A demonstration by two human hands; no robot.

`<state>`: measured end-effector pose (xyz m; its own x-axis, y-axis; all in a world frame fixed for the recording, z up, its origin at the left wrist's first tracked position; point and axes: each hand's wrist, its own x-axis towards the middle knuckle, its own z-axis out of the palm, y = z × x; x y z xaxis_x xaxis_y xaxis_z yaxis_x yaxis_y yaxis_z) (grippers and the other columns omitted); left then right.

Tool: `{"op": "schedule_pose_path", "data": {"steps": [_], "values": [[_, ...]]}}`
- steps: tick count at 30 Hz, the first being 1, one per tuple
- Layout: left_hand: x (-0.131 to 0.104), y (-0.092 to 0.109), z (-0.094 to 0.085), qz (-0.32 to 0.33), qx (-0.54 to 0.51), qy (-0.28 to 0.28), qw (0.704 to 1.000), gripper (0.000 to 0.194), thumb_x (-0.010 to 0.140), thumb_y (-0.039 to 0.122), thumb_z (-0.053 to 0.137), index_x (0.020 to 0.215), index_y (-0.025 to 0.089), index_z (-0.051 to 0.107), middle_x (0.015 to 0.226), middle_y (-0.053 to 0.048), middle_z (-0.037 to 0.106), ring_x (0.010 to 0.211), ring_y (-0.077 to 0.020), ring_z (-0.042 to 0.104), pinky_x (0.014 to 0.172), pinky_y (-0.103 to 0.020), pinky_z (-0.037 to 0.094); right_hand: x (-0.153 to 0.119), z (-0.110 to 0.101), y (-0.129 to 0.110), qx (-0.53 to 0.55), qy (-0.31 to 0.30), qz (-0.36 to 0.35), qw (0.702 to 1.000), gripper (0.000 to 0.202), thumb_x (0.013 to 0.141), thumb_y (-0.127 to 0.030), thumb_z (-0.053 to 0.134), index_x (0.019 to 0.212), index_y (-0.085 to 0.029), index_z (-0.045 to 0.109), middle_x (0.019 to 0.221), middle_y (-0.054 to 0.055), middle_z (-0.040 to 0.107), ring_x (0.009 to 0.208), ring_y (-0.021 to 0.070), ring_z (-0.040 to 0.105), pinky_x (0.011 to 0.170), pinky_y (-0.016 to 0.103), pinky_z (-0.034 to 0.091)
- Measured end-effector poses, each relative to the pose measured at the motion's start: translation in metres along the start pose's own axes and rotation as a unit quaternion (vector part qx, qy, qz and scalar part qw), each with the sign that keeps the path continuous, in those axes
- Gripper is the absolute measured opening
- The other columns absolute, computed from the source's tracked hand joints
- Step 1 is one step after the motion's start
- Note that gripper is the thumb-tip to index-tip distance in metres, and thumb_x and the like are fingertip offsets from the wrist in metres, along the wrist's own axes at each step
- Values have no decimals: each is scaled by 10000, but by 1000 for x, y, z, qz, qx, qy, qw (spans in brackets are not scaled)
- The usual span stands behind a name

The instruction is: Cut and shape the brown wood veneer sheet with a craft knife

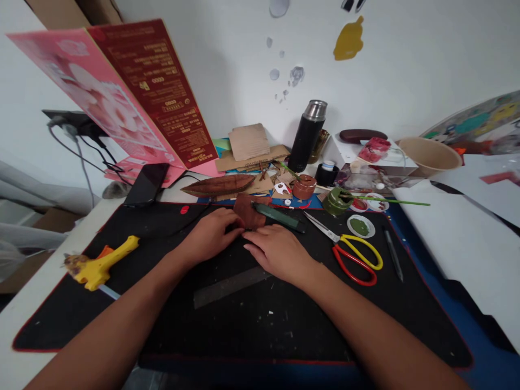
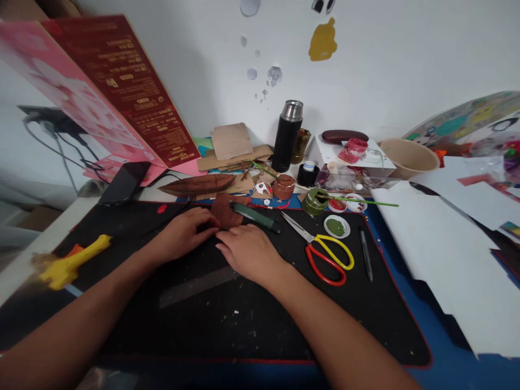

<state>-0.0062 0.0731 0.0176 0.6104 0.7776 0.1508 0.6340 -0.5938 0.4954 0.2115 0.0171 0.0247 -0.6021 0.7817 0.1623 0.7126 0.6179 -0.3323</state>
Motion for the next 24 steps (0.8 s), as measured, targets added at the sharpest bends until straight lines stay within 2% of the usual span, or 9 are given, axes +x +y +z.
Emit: {"op": "schedule_pose_path", "data": {"steps": [14, 24], "values": [[1, 0, 3, -13, 9, 9, 1000, 144, 973, 299, 586, 900, 217, 678, 931, -56, 724, 930, -245, 656, 825, -384, 500, 2, -5, -7, -27, -32, 13, 999, 265, 1057, -297, 584, 1244, -178, 730, 1012, 84, 758, 977, 247, 688, 862, 380, 458], [2, -1, 5, -32, 5, 13, 999, 190, 978, 352, 548, 909, 224, 671, 941, -60, 723, 937, -248, 658, 853, -393, 518, 1, -4, -7, -23, -27, 13, 999, 269, 1057, -294, 575, 1253, -185, 722, 1034, 92, 772, 981, 249, 686, 868, 389, 456]]}}
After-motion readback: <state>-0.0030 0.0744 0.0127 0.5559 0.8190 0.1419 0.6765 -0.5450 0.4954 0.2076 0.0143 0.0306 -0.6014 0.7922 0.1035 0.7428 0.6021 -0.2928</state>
